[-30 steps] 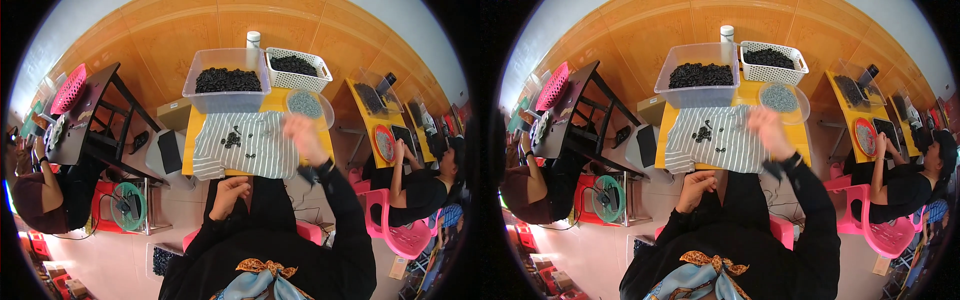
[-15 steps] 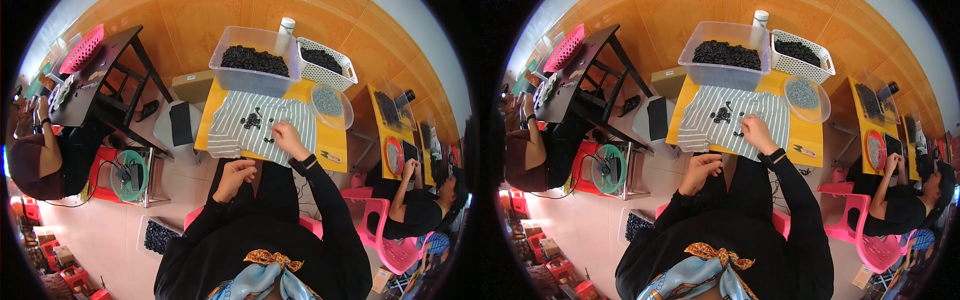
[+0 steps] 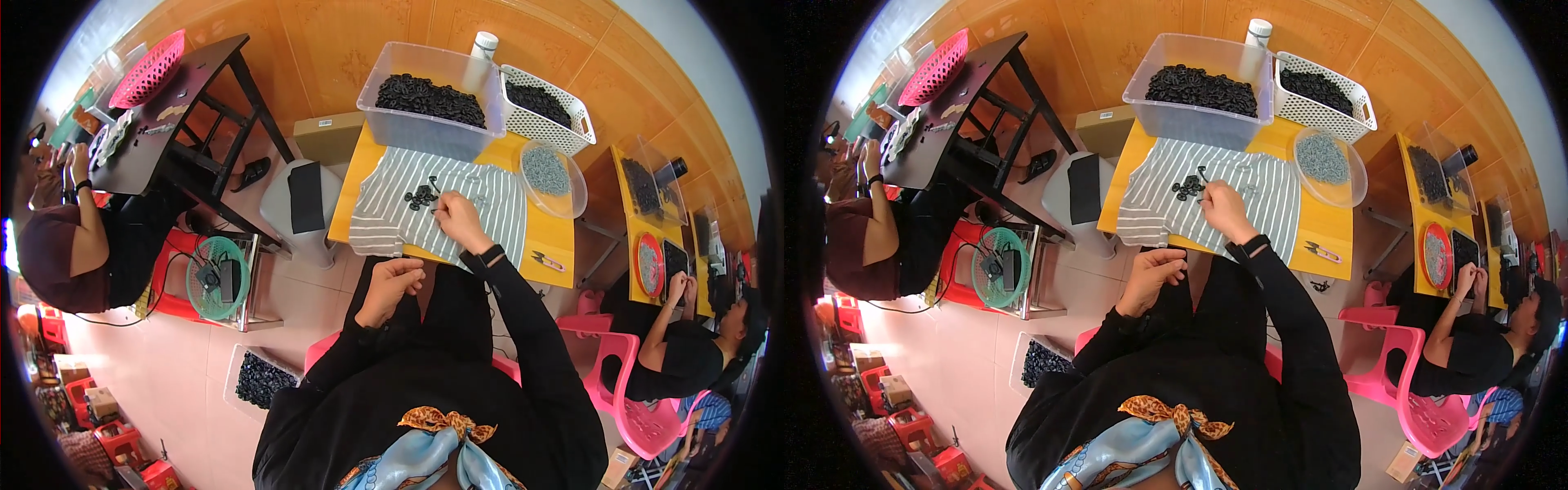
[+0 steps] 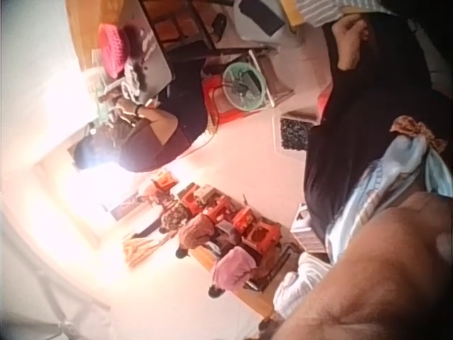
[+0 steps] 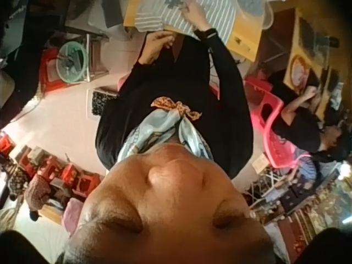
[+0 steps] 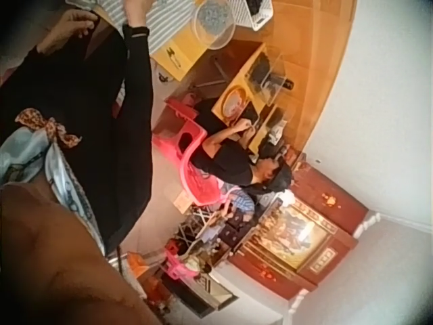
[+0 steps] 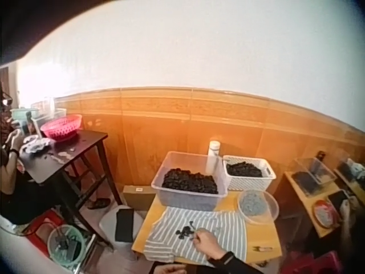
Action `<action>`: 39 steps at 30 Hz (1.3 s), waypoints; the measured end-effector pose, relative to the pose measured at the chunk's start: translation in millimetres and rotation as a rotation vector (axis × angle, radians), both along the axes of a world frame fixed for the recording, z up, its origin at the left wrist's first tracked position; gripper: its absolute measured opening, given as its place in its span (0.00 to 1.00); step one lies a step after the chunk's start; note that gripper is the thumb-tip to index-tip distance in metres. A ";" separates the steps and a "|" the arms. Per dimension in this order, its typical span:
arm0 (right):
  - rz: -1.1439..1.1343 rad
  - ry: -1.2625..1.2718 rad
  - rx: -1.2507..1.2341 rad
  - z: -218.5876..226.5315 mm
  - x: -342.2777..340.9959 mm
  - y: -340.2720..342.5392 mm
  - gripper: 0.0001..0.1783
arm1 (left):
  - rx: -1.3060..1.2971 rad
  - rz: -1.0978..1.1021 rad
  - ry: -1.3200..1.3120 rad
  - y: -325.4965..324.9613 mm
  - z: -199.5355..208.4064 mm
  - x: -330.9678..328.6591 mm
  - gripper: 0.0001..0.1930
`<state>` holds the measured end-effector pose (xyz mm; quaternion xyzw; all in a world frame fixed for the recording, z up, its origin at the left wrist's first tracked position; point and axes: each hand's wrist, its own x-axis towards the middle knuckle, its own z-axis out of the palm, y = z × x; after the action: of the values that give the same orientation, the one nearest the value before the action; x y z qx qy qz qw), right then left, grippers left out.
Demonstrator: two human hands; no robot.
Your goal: Assembling small black plastic or rubber components at a workstation.
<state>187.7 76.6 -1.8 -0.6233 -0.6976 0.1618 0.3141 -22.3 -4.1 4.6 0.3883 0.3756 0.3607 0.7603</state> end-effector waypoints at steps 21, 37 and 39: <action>-0.219 -0.052 0.094 4.1 80.0 -22.7 0.04 | 0.082 0.100 -0.089 -3.9 2.5 34.2 0.07; -0.313 -0.157 -0.090 -5.8 62.3 1.9 0.04 | 0.085 0.120 -0.125 -4.7 8.7 29.5 0.08; -0.302 -0.155 -0.049 -7.8 62.8 6.2 0.03 | 0.079 0.104 -0.145 -5.5 7.8 30.7 0.08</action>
<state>250.6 82.8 -9.6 -0.7390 -0.6141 0.0811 0.2648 8.4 -9.6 12.5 0.3707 0.3246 0.4413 0.7499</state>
